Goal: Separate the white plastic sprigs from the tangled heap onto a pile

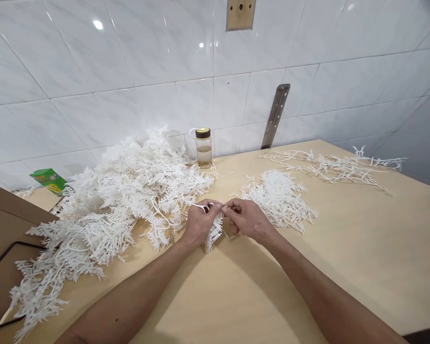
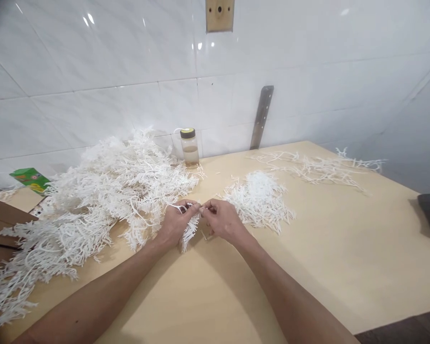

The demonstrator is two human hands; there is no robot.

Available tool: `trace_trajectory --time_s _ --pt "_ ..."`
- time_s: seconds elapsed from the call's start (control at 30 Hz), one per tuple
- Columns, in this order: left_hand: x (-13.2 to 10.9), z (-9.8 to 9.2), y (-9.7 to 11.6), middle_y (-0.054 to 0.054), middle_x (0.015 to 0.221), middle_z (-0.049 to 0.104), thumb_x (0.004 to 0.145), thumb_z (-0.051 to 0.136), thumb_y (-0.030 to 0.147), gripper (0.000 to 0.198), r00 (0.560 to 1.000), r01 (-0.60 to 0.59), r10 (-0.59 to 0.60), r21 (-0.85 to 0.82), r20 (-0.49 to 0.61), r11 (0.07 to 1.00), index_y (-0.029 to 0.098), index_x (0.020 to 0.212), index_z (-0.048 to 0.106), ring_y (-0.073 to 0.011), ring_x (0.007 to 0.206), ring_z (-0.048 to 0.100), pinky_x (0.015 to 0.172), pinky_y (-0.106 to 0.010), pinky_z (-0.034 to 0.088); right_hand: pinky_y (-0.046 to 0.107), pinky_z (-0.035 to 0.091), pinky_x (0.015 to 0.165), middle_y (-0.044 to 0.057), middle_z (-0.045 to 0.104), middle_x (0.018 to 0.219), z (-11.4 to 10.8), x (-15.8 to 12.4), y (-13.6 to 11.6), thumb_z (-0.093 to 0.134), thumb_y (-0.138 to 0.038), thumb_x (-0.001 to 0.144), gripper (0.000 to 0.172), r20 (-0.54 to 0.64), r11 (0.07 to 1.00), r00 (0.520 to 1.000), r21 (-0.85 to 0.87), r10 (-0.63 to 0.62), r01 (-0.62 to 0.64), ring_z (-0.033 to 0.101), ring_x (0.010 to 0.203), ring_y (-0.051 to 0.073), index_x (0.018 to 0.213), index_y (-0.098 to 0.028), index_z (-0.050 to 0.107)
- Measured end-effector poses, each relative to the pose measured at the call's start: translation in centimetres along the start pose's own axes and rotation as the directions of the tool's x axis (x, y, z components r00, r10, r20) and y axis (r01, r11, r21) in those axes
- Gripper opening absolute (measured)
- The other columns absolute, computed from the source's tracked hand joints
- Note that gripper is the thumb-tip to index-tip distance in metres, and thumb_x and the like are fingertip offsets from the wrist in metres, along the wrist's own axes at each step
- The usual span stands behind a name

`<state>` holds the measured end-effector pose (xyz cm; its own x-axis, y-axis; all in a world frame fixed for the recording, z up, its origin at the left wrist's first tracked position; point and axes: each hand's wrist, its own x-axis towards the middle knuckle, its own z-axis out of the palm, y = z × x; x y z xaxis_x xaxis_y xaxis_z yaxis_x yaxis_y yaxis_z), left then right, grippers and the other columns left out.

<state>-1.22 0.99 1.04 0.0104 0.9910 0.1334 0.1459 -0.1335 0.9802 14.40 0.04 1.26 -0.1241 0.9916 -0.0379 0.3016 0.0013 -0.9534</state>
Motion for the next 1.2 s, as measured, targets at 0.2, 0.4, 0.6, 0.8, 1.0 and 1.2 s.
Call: trace_trajectory --time_s 0.2,0.4,0.6,0.8,1.0,1.2 --pt "-0.1 0.0 0.0 -0.002 0.068 0.063 0.079 0.068 0.039 0.023 0.999 -0.031 0.031 -0.01 0.033 0.999 0.017 0.077 0.069 -0.0146 0.065 0.055 0.063 -0.027 0.042 0.023 0.044 0.041 -0.003 0.061 0.06 -0.4 0.0 -0.6 0.059 -0.036 0.081 0.018 -0.056 0.992 0.997 -0.117 -0.055 0.048 0.057 0.043 0.012 0.073 -0.02 0.063" --pt "-0.3 0.2 -0.3 -0.001 0.069 0.062 0.083 0.062 0.039 0.023 0.996 -0.086 0.085 0.058 0.022 0.995 0.017 0.076 0.064 -0.0144 0.066 0.054 0.066 -0.027 0.042 0.026 0.042 0.058 0.0 0.064 0.066 1.1 0.2 -0.6 0.054 -0.026 0.083 0.017 -0.193 0.89 0.944 -0.426 -0.267 0.165 0.057 0.06 0.015 0.07 -0.02 0.062" --pt "-0.1 -0.3 -0.2 0.002 0.061 0.056 0.082 0.064 0.042 0.025 0.992 -0.111 0.113 0.041 -0.055 0.993 0.018 0.076 0.063 -0.0113 0.056 0.046 0.056 -0.024 0.035 0.029 0.039 0.062 0.007 0.061 0.073 -1.8 1.5 1.0 0.044 -0.016 0.086 0.019 -0.343 0.686 0.794 -0.717 -0.502 0.124 0.051 0.062 0.017 0.071 -0.018 0.057" --pt "0.2 -0.4 0.4 0.002 0.06 0.054 0.076 0.07 0.044 0.027 0.999 0.005 -0.01 -0.104 -0.043 0.995 0.017 0.074 0.067 -0.0098 0.053 0.044 0.053 -0.024 0.033 0.037 0.047 0.077 0.014 0.066 0.103 -6.2 1.4 0.9 0.05 -0.017 0.078 0.029 -0.568 0.779 0.678 -0.627 -0.466 0.011 0.061 0.074 0.022 0.102 -0.015 0.065" --pt "0.2 -0.2 0.0 0.001 0.064 0.06 0.077 0.071 0.044 0.028 0.998 -0.053 0.049 -0.09 -0.039 0.995 0.017 0.077 0.069 -0.0117 0.059 0.051 0.06 -0.026 0.04 0.028 0.05 0.053 0.002 0.066 0.068 -1.0 0.3 -0.6 0.056 -0.045 0.084 0.029 -0.174 0.966 0.973 -0.234 -0.151 0.108 0.058 0.052 0.016 0.083 -0.019 0.071" --pt "0.2 -0.1 -0.3 0.0 0.068 0.063 0.079 0.069 0.044 0.027 0.996 -0.081 0.08 -0.034 -0.026 0.996 0.016 0.079 0.071 -0.0125 0.064 0.053 0.064 -0.026 0.042 0.025 0.049 0.04 -0.003 0.059 0.062 0.7 0.2 0.0 0.063 -0.044 0.079 0.025 -0.04 0.999 0.999 0.034 0.003 -0.001 0.051 0.043 0.011 0.081 -0.02 0.069"
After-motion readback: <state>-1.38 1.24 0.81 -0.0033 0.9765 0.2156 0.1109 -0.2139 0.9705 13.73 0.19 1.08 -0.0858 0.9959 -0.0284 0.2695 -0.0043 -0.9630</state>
